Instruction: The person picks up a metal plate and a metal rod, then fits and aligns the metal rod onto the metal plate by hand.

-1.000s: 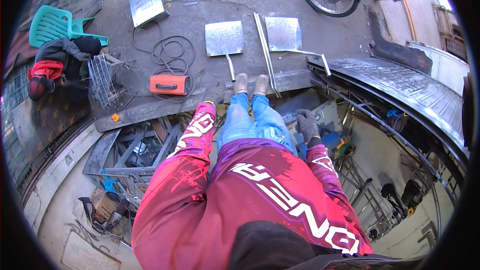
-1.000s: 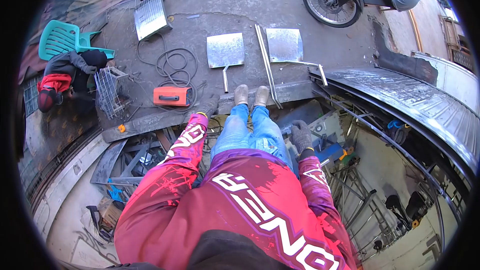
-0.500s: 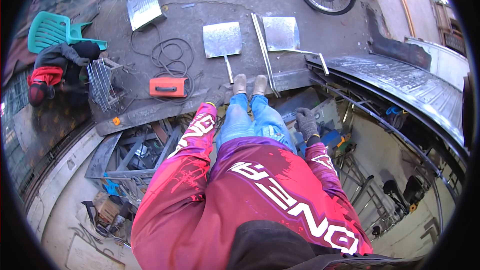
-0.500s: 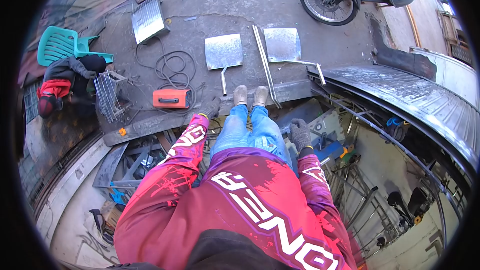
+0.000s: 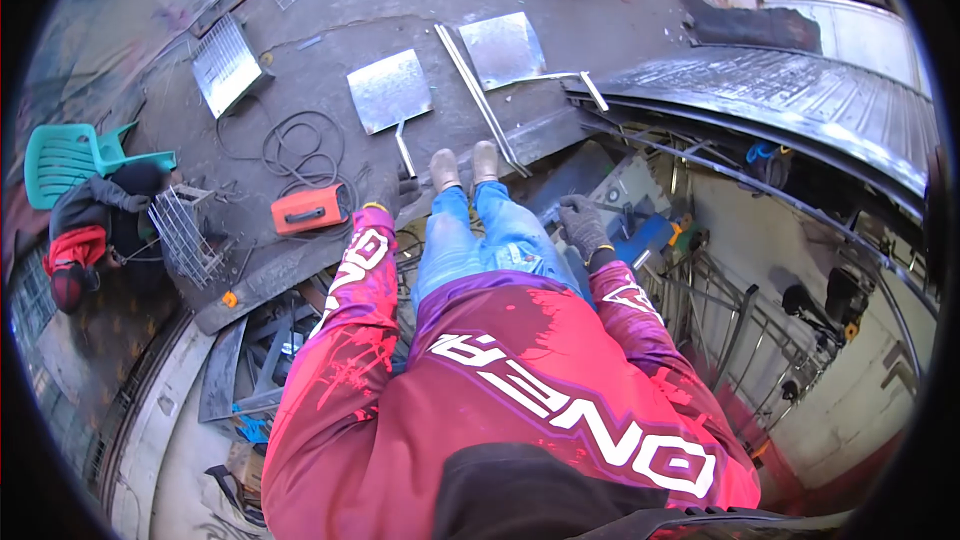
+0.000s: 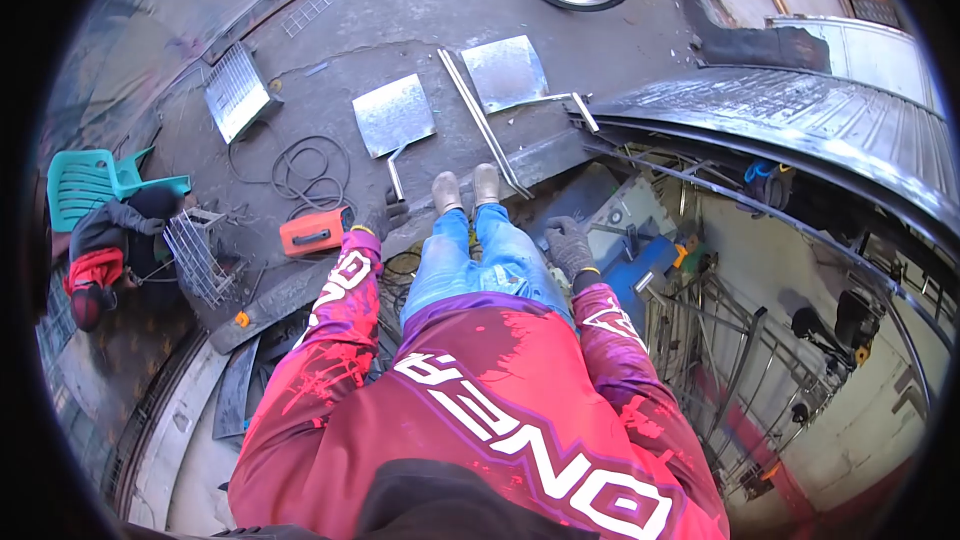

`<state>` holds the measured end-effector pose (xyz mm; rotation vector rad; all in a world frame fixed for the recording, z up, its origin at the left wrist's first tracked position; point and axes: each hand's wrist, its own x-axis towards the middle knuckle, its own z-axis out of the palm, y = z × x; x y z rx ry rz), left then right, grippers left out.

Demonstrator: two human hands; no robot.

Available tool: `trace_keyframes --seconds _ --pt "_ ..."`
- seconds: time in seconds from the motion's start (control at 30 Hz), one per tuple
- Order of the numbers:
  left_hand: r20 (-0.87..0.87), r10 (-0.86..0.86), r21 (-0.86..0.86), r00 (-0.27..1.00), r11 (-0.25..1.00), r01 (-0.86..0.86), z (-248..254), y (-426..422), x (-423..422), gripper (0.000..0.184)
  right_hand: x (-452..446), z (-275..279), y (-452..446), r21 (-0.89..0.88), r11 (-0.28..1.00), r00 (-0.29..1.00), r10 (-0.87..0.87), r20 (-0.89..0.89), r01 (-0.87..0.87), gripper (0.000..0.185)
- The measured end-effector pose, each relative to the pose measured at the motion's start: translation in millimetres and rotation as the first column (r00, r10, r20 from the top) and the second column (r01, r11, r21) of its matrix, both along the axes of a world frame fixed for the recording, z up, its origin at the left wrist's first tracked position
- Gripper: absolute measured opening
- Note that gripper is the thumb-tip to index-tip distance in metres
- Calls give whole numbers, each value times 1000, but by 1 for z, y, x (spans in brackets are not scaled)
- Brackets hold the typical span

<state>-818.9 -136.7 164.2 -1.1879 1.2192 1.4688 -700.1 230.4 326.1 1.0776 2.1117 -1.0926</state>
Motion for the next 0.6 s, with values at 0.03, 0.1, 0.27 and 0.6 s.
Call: trace_keyframes --seconds 0.03,0.1,0.27,0.6 --pt "-286 -44 41 957 997 58 -30 -2 5 33 2 2 -1 -25 998 998 -62 26 62 26" --pt "-542 -81 54 836 990 131 -32 1 -14 34 9 -1 -2 -60 989 990 -128 63 132 26" --pt "-83 144 -9 986 989 -146 4 22 -66 28 38 1 -5 -58 978 974 -190 127 198 25" --pt "-63 -111 -194 992 976 97 22 35 -59 25 84 -111 -19 -124 992 994 8 110 6 25"
